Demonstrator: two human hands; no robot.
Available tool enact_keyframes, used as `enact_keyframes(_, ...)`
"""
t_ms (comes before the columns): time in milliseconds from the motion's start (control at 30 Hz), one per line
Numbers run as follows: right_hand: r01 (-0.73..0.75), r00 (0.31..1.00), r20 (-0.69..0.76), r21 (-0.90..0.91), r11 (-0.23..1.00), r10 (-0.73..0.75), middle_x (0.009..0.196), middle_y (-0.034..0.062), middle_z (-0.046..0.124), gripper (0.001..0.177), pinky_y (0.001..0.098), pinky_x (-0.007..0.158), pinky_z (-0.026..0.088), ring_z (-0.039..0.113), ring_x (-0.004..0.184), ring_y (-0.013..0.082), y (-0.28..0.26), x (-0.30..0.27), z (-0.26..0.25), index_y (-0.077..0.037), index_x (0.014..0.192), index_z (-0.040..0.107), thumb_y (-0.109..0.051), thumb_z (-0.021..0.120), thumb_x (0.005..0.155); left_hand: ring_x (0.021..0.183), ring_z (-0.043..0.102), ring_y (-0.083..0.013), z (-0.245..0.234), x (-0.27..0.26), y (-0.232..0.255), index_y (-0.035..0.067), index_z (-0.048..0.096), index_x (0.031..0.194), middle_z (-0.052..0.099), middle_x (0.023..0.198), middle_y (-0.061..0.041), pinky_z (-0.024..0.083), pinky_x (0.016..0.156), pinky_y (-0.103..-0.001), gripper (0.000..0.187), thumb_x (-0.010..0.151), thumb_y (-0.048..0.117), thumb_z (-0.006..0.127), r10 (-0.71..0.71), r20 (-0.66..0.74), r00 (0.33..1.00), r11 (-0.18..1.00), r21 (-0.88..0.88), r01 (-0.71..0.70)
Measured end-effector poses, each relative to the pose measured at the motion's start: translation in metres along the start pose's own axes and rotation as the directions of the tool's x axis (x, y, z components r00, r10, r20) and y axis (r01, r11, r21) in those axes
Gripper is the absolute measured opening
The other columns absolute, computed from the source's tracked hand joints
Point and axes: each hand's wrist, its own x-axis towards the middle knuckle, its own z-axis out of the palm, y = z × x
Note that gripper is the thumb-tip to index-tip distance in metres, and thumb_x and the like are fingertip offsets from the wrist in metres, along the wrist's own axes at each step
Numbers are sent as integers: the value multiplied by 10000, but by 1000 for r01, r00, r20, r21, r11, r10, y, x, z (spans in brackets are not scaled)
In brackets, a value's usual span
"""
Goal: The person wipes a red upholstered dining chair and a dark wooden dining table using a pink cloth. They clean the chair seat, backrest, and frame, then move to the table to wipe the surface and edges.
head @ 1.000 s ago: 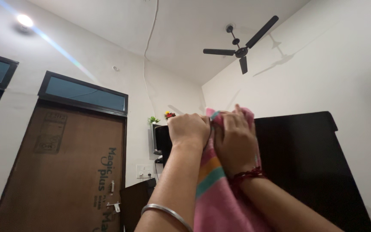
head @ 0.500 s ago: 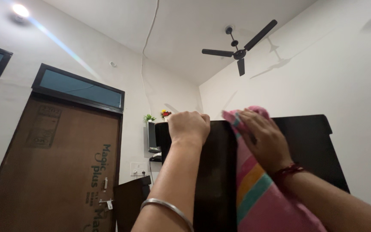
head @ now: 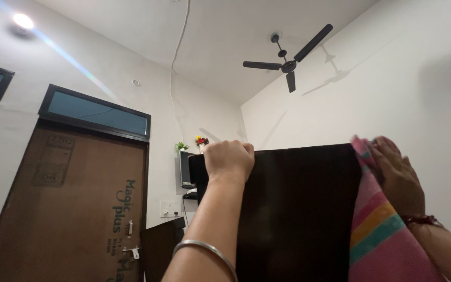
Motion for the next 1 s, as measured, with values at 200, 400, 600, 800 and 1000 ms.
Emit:
enact_keyframes(200, 3, 985, -170, 52, 999, 6, 1649, 231, 404, 598, 521, 1311, 253, 310, 1586, 374, 20, -29, 42, 3, 1572, 425, -269, 547, 1053, 682, 709, -274, -2, -2, -1, 134, 768, 703, 733, 705, -105, 507, 678, -417, 557, 1027, 355, 372, -3, -6, 1000, 999, 37, 4)
enact_keyframes(400, -65, 989, -137, -38, 997, 59, 1651, 228, 369, 703, 503, 1296, 229, 307, 1572, 397, -55, -50, 54, 9, 1585, 386, -289, 582, 980, 896, 740, -298, -10, 1, -1, 74, 777, 944, 767, 971, -169, 558, 817, -440, 582, 1078, 389, 306, -23, 226, 974, 999, 34, 16)
enact_keyframes(600, 126, 992, -9, 63, 990, -125, 1628, 155, 346, 650, 501, 1237, 239, 264, 1537, 329, -205, -47, 6, -97, 1518, 458, -336, 593, 928, 1332, 611, -307, -24, 48, -77, 75, 640, 1351, 635, 1443, -147, 439, 1127, -467, 545, 1011, 388, 350, 60, 579, 813, 916, -356, 185)
enact_keyframes(800, 323, 945, -54, 319, 891, -323, 1559, 224, 432, 515, 499, 1217, 260, 324, 1500, 389, -314, -37, -37, -82, 1424, 564, -252, 606, 940, 1470, 347, -379, -29, 47, -62, 146, 478, 1484, 359, 1593, -150, 290, 1189, -526, 631, 1055, 540, 235, -28, 595, 803, 972, -173, 162)
enact_keyframes(1000, 523, 833, -84, 440, 729, -547, 1537, 242, 467, 501, 510, 1265, 253, 369, 1505, 394, -309, -30, -46, -36, 1397, 588, -230, 623, 937, 1164, 697, -324, -23, 3, -47, 97, 766, 1148, 747, 1204, -161, 506, 1029, -464, 641, 1082, 488, 262, -40, 280, 959, 994, -87, 67)
